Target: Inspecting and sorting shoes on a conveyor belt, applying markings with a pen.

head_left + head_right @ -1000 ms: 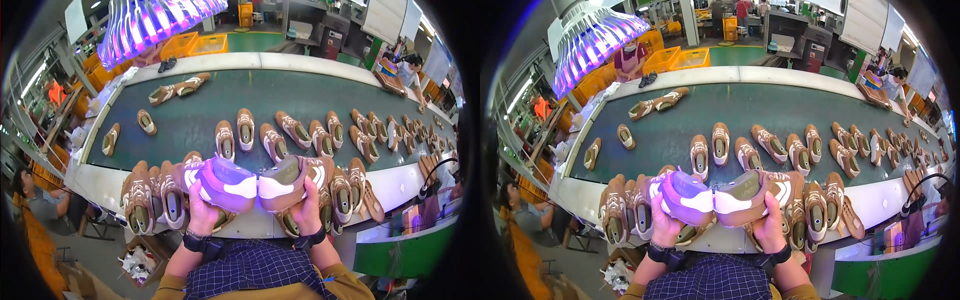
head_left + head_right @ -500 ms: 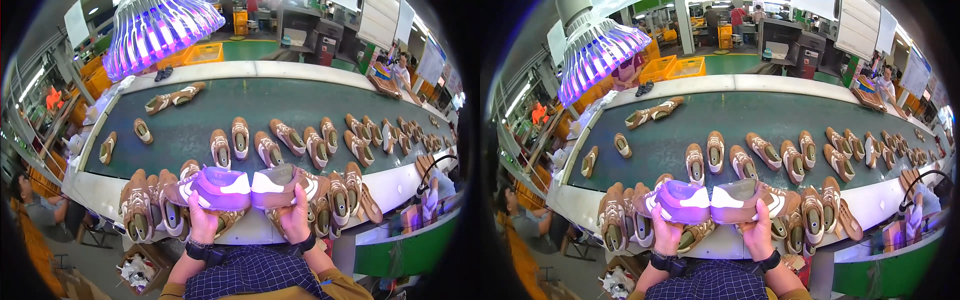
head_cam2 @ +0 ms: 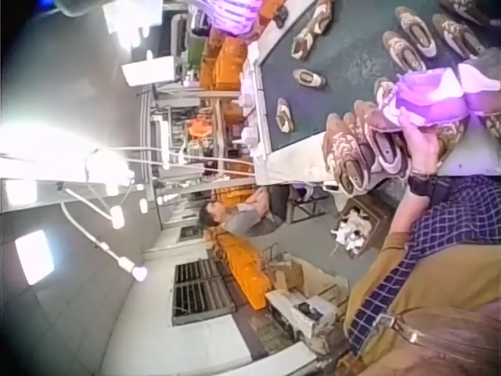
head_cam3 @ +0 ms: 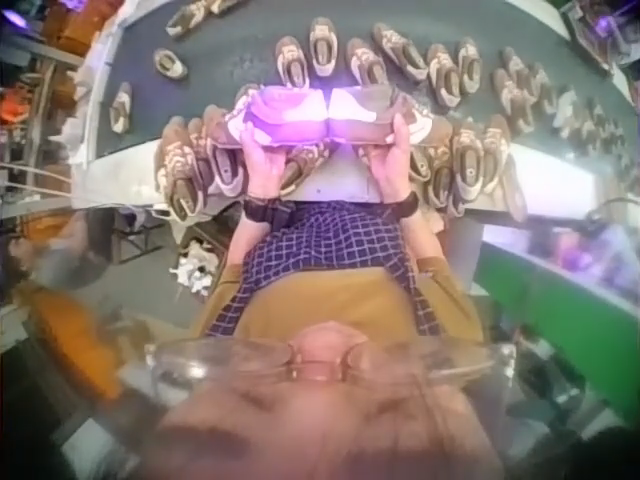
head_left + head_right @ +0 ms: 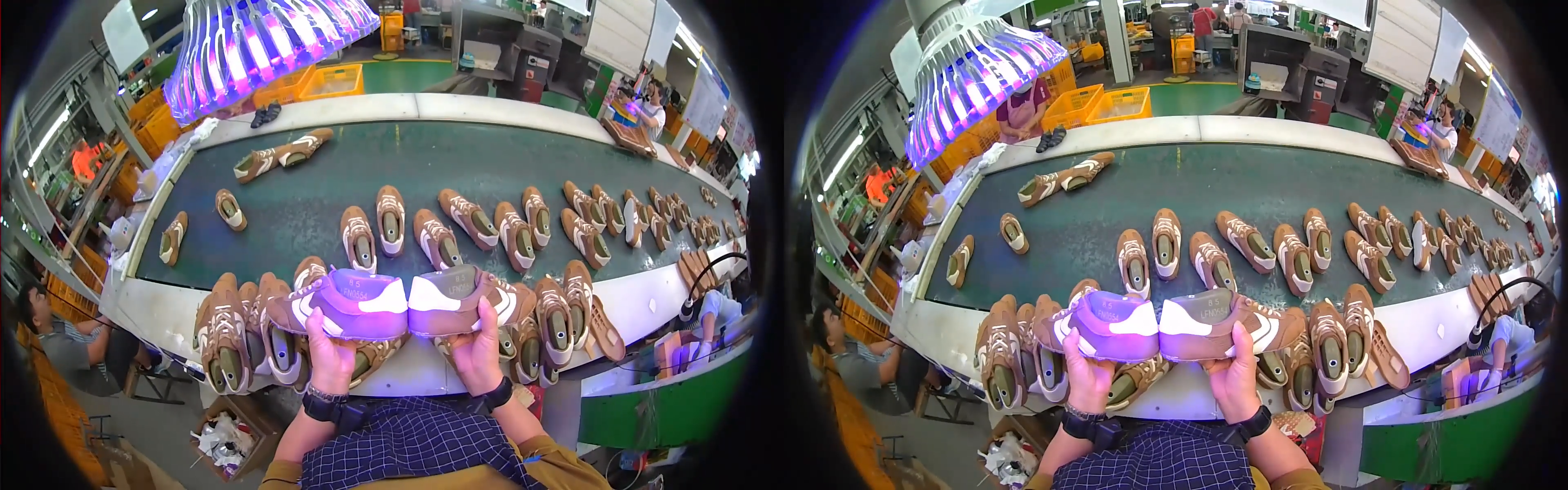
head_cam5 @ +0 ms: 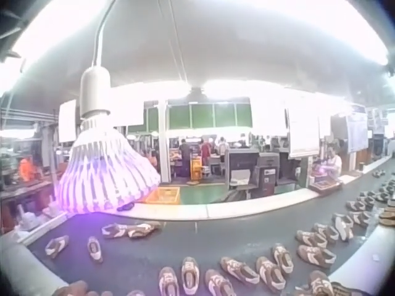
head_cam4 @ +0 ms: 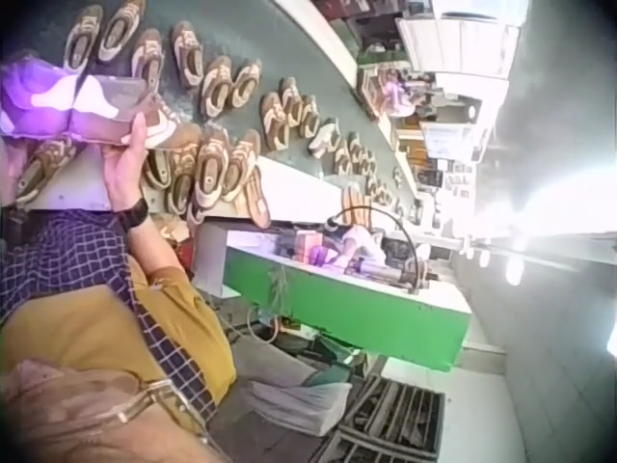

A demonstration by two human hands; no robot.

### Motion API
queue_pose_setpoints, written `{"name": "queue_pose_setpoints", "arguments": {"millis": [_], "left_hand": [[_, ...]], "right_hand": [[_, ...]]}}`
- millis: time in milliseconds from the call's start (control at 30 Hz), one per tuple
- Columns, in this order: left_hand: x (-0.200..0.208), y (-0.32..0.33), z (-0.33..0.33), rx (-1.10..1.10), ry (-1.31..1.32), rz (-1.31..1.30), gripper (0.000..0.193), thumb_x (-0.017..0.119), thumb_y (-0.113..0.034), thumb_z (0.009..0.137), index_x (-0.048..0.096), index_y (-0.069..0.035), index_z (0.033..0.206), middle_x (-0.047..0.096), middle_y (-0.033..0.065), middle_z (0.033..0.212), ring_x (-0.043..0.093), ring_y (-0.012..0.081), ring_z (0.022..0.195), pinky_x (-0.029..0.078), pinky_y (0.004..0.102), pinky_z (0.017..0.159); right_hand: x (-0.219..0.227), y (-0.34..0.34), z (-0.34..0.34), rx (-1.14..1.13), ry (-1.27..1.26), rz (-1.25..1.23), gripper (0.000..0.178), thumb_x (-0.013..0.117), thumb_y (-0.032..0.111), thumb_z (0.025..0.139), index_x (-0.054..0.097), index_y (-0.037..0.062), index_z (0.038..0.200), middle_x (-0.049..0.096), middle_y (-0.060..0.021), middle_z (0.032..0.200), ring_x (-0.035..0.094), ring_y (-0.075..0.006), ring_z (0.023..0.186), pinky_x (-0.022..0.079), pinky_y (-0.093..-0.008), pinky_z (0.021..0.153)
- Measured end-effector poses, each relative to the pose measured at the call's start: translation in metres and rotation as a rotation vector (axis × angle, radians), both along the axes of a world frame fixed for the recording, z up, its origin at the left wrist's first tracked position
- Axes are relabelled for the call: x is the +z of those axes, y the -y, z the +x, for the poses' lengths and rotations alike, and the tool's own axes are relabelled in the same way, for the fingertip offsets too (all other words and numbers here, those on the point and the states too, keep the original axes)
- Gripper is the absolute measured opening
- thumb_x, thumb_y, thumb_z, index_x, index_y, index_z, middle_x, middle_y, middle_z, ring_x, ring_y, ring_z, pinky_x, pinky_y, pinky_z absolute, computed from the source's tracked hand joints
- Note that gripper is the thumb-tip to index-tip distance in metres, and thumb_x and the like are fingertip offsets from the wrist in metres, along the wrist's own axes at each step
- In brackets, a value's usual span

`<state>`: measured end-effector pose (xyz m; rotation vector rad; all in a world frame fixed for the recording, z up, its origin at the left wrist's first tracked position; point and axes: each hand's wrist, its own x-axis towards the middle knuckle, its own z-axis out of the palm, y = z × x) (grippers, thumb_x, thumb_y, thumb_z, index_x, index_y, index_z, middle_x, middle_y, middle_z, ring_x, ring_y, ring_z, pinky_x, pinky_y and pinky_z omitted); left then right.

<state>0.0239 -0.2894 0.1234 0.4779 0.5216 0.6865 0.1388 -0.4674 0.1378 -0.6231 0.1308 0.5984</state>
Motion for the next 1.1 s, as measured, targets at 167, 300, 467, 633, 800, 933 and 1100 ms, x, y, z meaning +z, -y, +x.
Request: {"name": "queue_pose_setpoints", "arguments": {"millis": [167,300,467,633,800,933,1100], "left_hand": [[-0.001,-0.001,0.002,0.006,0.004,-0.006,0.052,0.048,-0.041,0.089,0.042,-0.011,0.131,0.050,0.0053,0.128,0.048,0.0242,0.118,0.040,0.0426,0.099],[-0.002,-0.001,0.004,0.006,-0.018,-0.023,0.050,0.044,-0.039,0.090,0.041,-0.010,0.131,0.050,0.0058,0.128,0.048,0.0242,0.118,0.040,0.0429,0.099],[-0.003,-0.002,0.005,0.010,-0.010,0.034,0.046,0.048,-0.037,0.090,0.044,-0.011,0.128,0.052,0.0036,0.123,0.051,0.0211,0.114,0.043,0.0411,0.095],[0.001,-0.004,0.003,0.025,-0.050,0.092,0.050,0.051,-0.035,0.088,0.040,-0.009,0.130,0.051,0.0049,0.125,0.050,0.0221,0.115,0.042,0.0397,0.097],[0.001,-0.005,0.003,0.027,-0.031,0.180,0.050,0.053,-0.034,0.088,0.040,-0.008,0.129,0.051,0.0064,0.125,0.049,0.0218,0.116,0.042,0.0389,0.097],[-0.005,-0.015,-0.008,-0.126,0.003,0.079,0.050,0.054,-0.030,0.086,0.042,-0.005,0.128,0.052,0.0079,0.123,0.051,0.0223,0.113,0.042,0.0380,0.096],[-0.011,-0.023,-0.025,-0.418,-0.308,0.316,0.042,0.056,-0.016,0.082,0.049,0.000,0.120,0.059,0.0081,0.111,0.058,0.0199,0.099,0.044,0.0336,0.090]], "right_hand": [[-0.006,-0.001,0.002,0.003,0.001,0.013,0.047,0.055,0.036,0.089,0.044,0.0084,0.125,0.056,-0.0077,0.119,0.057,-0.0221,0.106,0.051,-0.0385,0.085],[-0.010,-0.002,0.003,0.025,-0.014,0.008,0.046,0.055,0.035,0.089,0.045,0.0087,0.125,0.056,-0.0069,0.119,0.057,-0.0211,0.106,0.050,-0.0381,0.085],[-0.008,0.000,0.003,-0.019,0.018,-0.015,0.045,0.055,0.034,0.089,0.046,0.0080,0.124,0.056,-0.0063,0.118,0.056,-0.0192,0.106,0.048,-0.0366,0.089],[-0.005,0.005,0.004,-0.025,0.094,-0.093,0.046,0.056,0.032,0.088,0.045,0.0071,0.125,0.056,-0.0071,0.118,0.056,-0.0199,0.108,0.047,-0.0369,0.090],[-0.004,0.010,0.005,0.003,0.118,-0.104,0.043,0.054,0.032,0.089,0.046,0.0047,0.122,0.056,-0.0085,0.118,0.054,-0.0206,0.108,0.042,-0.0367,0.096],[-0.003,0.020,0.009,0.041,0.040,-0.136,0.044,0.055,0.031,0.087,0.047,0.0041,0.121,0.057,-0.0085,0.117,0.054,-0.0213,0.108,0.042,-0.0366,0.096],[-0.012,0.034,0.010,0.350,-0.214,-0.046,0.048,0.051,0.037,0.087,0.049,0.0053,0.123,0.058,-0.0122,0.115,0.059,-0.0245,0.100,0.046,-0.0404,0.091]]}}
